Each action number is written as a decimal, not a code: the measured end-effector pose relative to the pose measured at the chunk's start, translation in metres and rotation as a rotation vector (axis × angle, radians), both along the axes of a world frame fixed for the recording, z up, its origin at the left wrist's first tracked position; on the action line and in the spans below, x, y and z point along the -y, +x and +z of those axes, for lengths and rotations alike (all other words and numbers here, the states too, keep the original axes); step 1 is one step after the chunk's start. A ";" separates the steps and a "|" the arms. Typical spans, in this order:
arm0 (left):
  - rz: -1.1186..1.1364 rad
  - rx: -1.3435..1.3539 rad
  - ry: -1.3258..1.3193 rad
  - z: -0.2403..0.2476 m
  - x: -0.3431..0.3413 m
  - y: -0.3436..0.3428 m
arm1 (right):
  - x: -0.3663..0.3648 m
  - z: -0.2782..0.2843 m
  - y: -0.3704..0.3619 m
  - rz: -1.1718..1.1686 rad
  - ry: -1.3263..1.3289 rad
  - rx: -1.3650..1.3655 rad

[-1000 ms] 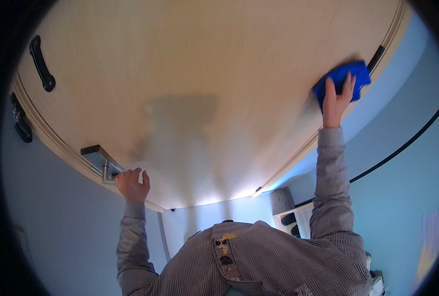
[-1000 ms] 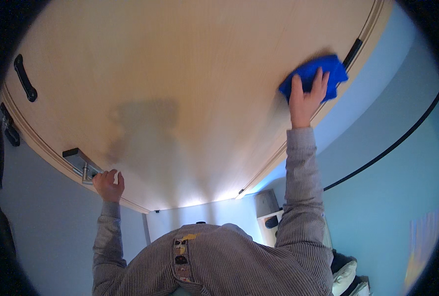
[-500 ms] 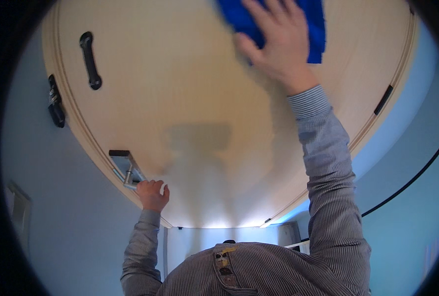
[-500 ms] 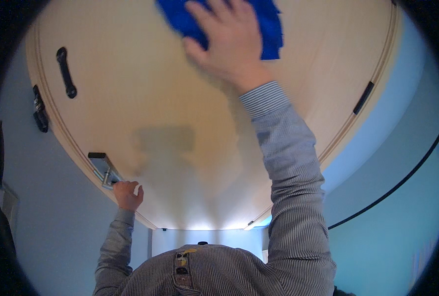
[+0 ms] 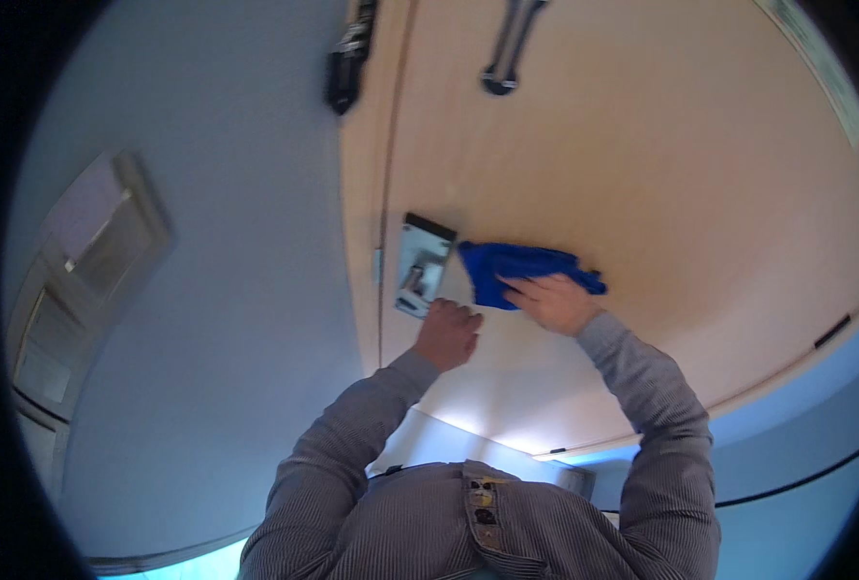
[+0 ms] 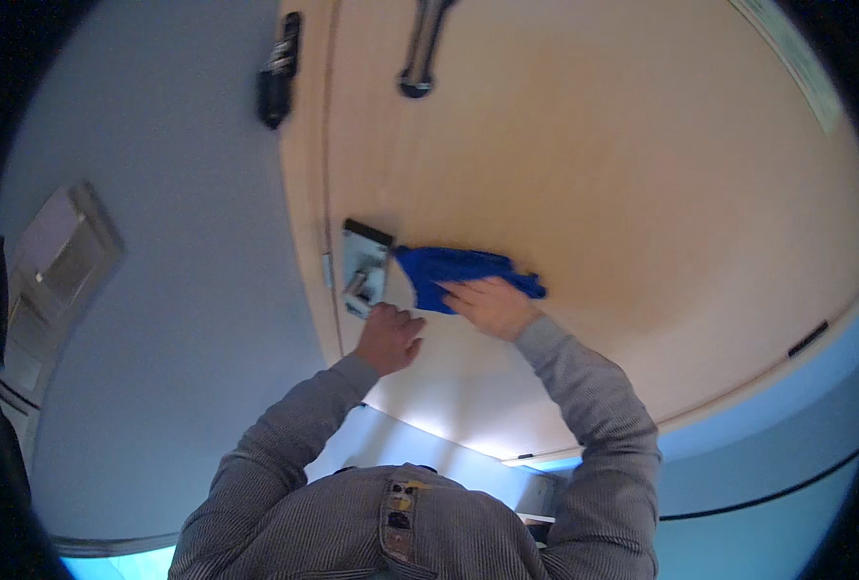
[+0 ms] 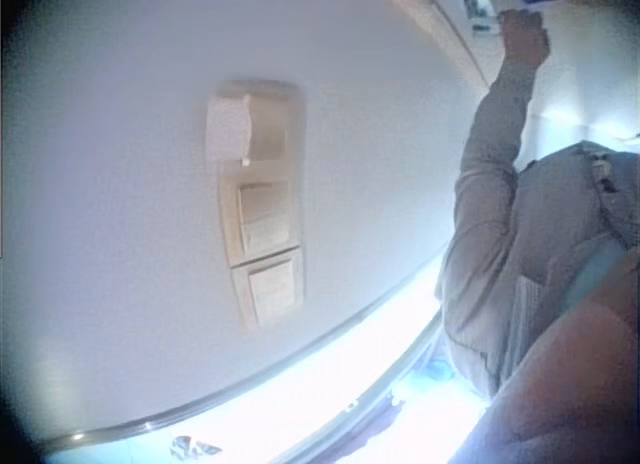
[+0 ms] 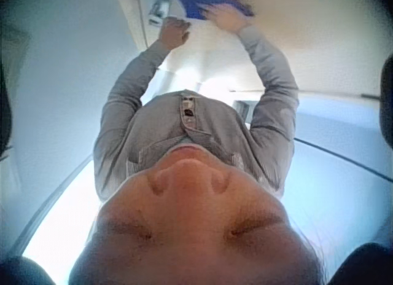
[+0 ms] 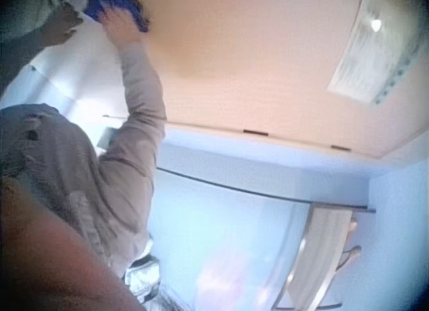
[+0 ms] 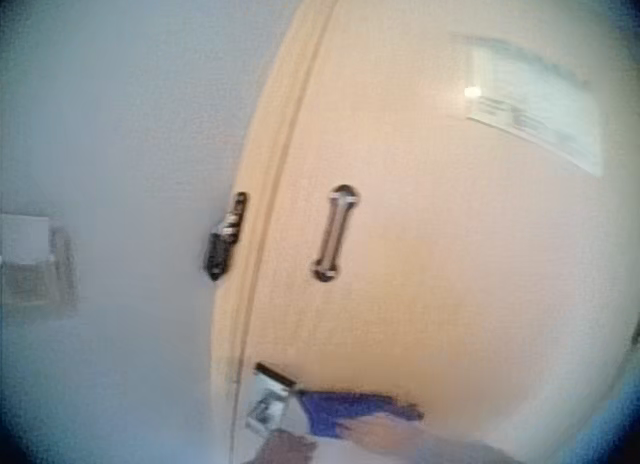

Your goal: The person wipes a door frame, door, and bathroom surfaces using a blue cloth. They move from the doorway into the bathroom and clean the sink, tiled walls, and shower area.

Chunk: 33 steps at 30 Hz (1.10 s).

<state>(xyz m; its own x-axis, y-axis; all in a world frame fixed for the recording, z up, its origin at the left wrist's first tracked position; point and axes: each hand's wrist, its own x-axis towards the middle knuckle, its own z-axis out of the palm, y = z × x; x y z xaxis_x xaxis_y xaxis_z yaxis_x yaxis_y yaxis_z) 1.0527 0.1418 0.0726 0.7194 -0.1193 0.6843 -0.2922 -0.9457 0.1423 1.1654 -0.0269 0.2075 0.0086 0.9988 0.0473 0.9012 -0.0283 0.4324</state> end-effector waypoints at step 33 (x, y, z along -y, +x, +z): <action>0.983 -0.177 -0.701 -0.048 0.021 -0.256 | -0.317 0.108 -0.094 0.837 1.248 -0.462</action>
